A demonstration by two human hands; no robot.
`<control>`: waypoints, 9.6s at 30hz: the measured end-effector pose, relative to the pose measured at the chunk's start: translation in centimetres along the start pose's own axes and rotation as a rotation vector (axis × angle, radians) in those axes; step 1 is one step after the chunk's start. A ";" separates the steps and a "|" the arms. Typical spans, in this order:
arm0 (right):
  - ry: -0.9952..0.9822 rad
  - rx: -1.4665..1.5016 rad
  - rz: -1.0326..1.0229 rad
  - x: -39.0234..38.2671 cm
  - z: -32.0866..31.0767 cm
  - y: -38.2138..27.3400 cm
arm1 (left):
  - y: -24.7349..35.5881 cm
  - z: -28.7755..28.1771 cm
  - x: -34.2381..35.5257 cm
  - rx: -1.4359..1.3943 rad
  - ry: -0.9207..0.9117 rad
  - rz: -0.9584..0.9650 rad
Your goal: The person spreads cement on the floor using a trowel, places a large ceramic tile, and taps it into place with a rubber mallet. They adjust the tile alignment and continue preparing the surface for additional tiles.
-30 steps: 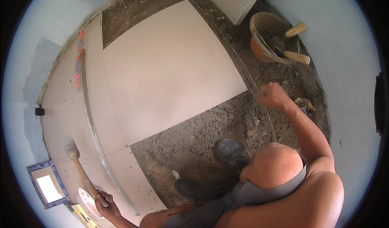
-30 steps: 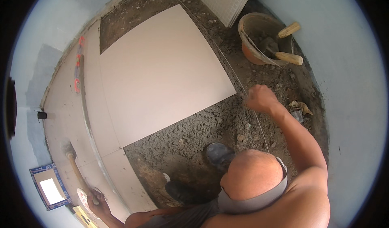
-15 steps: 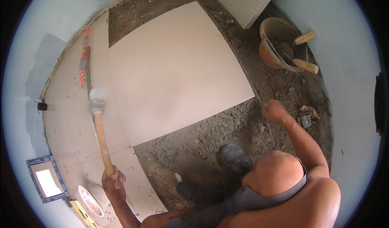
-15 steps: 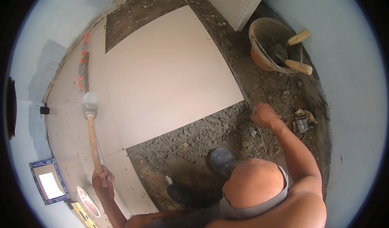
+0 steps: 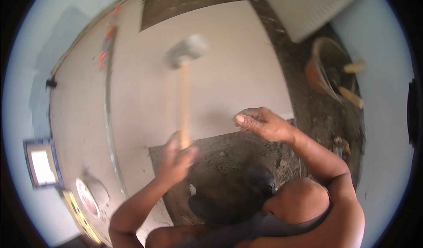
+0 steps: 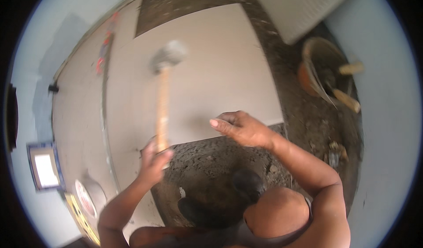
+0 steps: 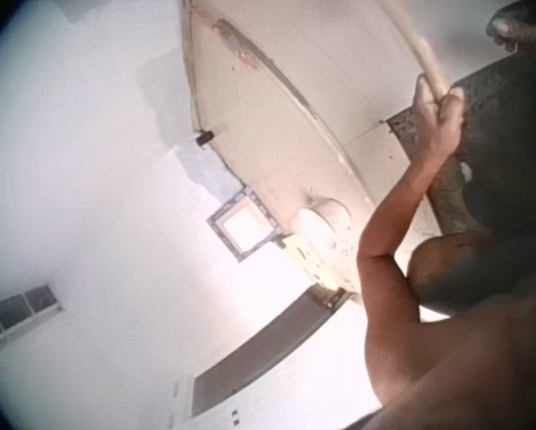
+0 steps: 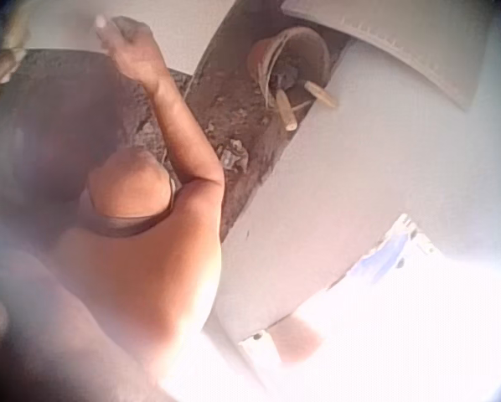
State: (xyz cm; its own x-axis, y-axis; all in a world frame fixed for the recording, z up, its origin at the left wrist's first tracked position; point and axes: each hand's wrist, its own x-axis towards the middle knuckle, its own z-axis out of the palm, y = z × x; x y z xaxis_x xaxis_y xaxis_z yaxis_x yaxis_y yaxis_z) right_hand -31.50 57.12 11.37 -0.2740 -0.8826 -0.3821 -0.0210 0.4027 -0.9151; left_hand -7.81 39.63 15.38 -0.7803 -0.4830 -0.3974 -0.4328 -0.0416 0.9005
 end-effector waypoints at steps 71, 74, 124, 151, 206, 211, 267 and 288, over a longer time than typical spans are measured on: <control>0.793 -0.371 0.226 18.7 -7.5 -1.8 | -2.9 -3.6 21.5 1.180 -0.100 -0.398; 0.775 -0.398 0.223 18.7 -10.9 -1.0 | -1.9 -2.9 21.7 1.177 -0.129 -0.407; 0.242 -0.279 0.277 23.8 7.9 -9.9 | -10.9 -6.0 12.7 0.714 0.380 -0.398; 0.193 -0.143 -0.145 16.3 10.1 -12.9 | -12.5 -4.6 11.8 0.741 0.489 -0.305; 0.618 -0.215 0.498 -10.2 5.9 6.8 | -8.2 -4.5 12.9 1.044 0.229 -0.565; 0.631 -0.165 0.233 -10.5 4.8 2.3 | -8.0 -4.6 12.9 1.027 0.220 -0.548; 0.137 -0.390 -0.034 5.1 5.7 0.3 | -13.2 -7.4 6.3 0.623 0.457 -0.794; 0.362 -0.112 -0.169 17.1 4.8 -7.8 | -7.3 -9.1 14.0 0.760 0.221 -0.761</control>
State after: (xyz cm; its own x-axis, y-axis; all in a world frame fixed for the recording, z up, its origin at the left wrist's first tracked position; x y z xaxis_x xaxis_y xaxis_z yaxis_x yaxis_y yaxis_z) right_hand -31.42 37.73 11.31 -0.5777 -0.8043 -0.1395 -0.1940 0.3012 -0.9336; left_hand -11.47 25.26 4.85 -0.1259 -0.7088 -0.6941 -0.9912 0.1180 0.0592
